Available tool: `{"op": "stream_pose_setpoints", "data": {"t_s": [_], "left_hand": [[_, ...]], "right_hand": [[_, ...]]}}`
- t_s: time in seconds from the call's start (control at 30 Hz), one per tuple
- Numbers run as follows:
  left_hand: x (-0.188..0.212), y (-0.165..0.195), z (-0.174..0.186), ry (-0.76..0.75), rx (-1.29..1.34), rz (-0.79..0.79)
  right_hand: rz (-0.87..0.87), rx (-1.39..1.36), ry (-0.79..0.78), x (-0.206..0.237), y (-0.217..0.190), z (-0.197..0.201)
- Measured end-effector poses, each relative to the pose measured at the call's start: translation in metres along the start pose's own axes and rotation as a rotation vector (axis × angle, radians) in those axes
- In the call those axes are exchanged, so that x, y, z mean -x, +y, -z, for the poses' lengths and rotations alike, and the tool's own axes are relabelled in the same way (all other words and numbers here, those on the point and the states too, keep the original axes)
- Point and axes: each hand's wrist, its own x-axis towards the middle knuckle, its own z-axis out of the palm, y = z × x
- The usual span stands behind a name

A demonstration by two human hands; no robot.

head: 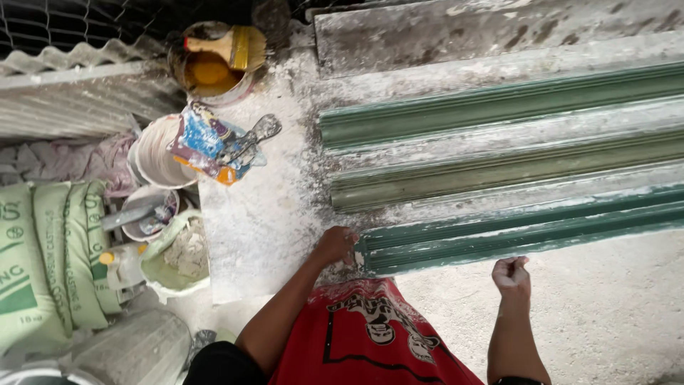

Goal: The person scrapes dried gypsum residue off a flat mold board with an orange plastic scraper, then arranges green mold strips on the board. They scoop gypsum chunks into a terracotta bowl, brush the bowl with liquid from a container, and brush the mold strips with a brush.

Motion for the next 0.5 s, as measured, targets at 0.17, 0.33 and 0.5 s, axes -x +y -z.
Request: {"op": "stream_pose_setpoints", "data": {"t_s": [0.17, 0.33, 0.5], "left_hand": [[0.008, -0.008, -0.004, 0.125, 0.104, 0.055], [0.016, -0.028, 0.026, 0.238, 0.188, 0.004], [0.03, -0.044, 0.083, 0.454, -0.129, -0.019]], "right_hand": [[0.153, 0.403, 0.29, 0.003, 0.007, 0.028], [0.664, 1.196, 0.696, 0.005, -0.013, 0.024], [1.573, 1.284, 0.216, 0.003, 0.016, -0.027]]}}
